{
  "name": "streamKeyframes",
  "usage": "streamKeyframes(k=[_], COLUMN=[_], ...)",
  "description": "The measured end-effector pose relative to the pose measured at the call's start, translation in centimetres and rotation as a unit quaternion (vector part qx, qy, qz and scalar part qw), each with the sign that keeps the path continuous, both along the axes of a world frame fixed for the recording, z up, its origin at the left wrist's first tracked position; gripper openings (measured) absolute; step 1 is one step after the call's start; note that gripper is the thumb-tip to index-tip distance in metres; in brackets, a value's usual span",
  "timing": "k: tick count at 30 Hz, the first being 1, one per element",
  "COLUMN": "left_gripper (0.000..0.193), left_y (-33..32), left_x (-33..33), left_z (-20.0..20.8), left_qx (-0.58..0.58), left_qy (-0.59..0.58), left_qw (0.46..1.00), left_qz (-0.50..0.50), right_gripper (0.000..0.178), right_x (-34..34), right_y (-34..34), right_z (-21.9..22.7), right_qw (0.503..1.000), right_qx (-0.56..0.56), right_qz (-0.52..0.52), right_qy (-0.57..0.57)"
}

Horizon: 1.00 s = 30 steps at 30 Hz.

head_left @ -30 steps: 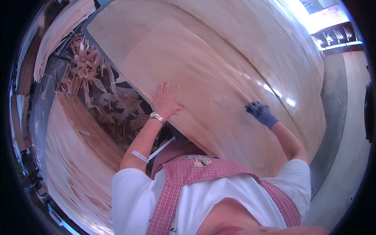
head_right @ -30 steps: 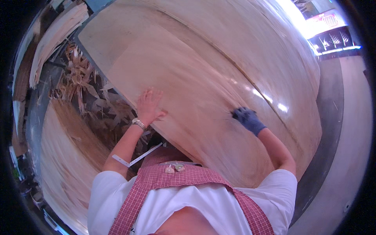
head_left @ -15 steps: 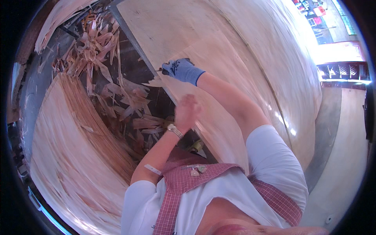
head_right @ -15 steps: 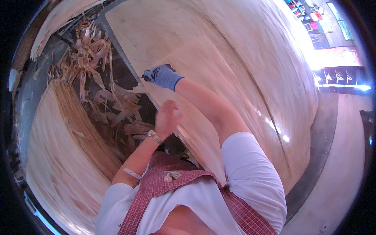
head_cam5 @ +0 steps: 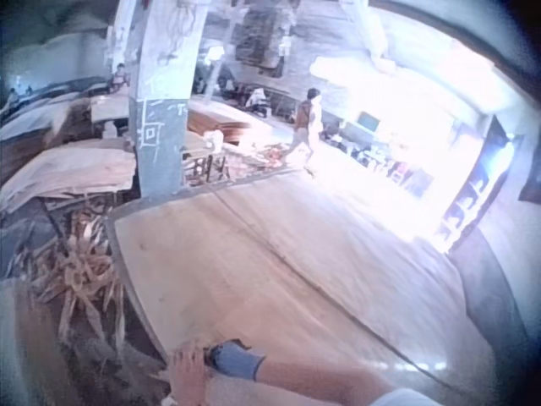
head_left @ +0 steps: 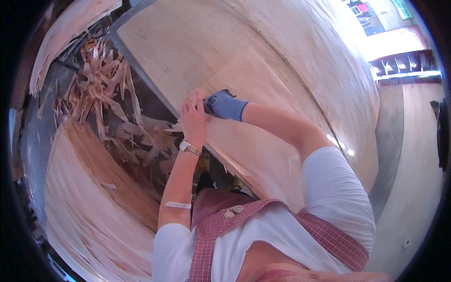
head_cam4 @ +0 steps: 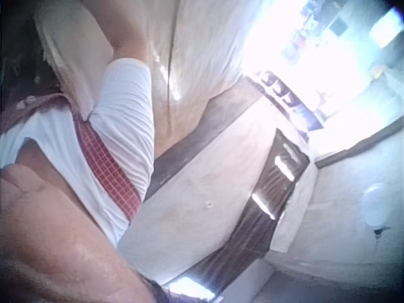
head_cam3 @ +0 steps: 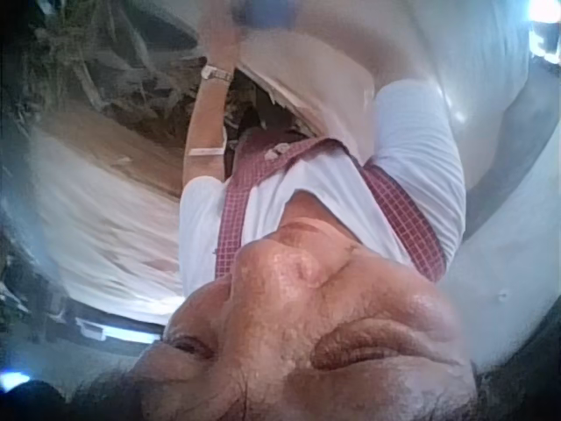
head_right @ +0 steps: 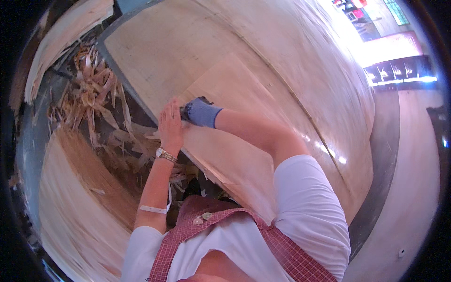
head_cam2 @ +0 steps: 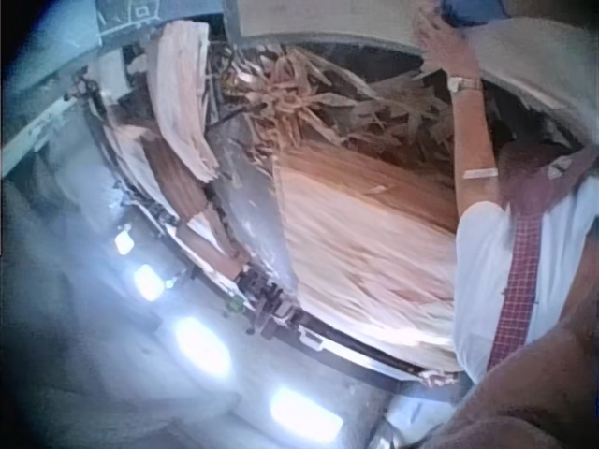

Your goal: The person prepares and repairs large wooden veneer sheets by hand, using a small blade to trim edges and applying adhesive tape to join or reinforce sections on a work table.

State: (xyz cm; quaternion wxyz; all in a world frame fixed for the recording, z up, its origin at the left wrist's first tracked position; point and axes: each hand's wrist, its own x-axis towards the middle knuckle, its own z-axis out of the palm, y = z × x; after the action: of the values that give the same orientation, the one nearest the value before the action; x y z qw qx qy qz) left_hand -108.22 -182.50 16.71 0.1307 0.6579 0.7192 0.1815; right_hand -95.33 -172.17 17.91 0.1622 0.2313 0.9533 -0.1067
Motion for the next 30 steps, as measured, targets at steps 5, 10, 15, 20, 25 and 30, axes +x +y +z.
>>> streamKeyframes(k=[5, 10, 15, 20, 25, 30], left_gripper=[0.119, 0.125, 0.126, 0.129, 0.123, 0.120], left_y=[0.9, 3.9, 5.0, 6.4, 7.0, 6.9], left_x=[2.0, 6.7, 9.8, 14.1, 23.1, 24.4], left_z=[-0.3, 2.6, 1.0, 1.9, 0.6, 1.0], left_qx=[0.026, 0.005, -0.071, -0.105, -0.088, -0.175], left_qy=[-0.059, -0.032, 0.005, 0.191, 0.098, 0.210], left_qw=[0.998, 0.996, 0.989, 0.961, 0.962, 0.934], left_qz=[-0.027, -0.085, -0.131, -0.169, -0.238, -0.229], right_gripper=[0.017, 0.018, 0.023, 0.023, 0.024, 0.020], right_x=[4.7, 8.7, 14.7, 26.5, 32.2, 43.7], right_y=[2.0, 2.9, 5.5, 5.5, 3.7, -5.7], right_z=[0.7, -2.2, -2.6, -0.1, -2.6, -0.3], right_qw=[1.000, 0.997, 0.999, 0.987, 0.979, 0.942], right_qx=[-0.022, 0.006, 0.003, -0.024, 0.009, -0.020], right_qz=[0.000, -0.017, -0.031, -0.137, -0.178, -0.336], right_qy=[0.008, 0.071, 0.030, 0.077, 0.104, 0.010])
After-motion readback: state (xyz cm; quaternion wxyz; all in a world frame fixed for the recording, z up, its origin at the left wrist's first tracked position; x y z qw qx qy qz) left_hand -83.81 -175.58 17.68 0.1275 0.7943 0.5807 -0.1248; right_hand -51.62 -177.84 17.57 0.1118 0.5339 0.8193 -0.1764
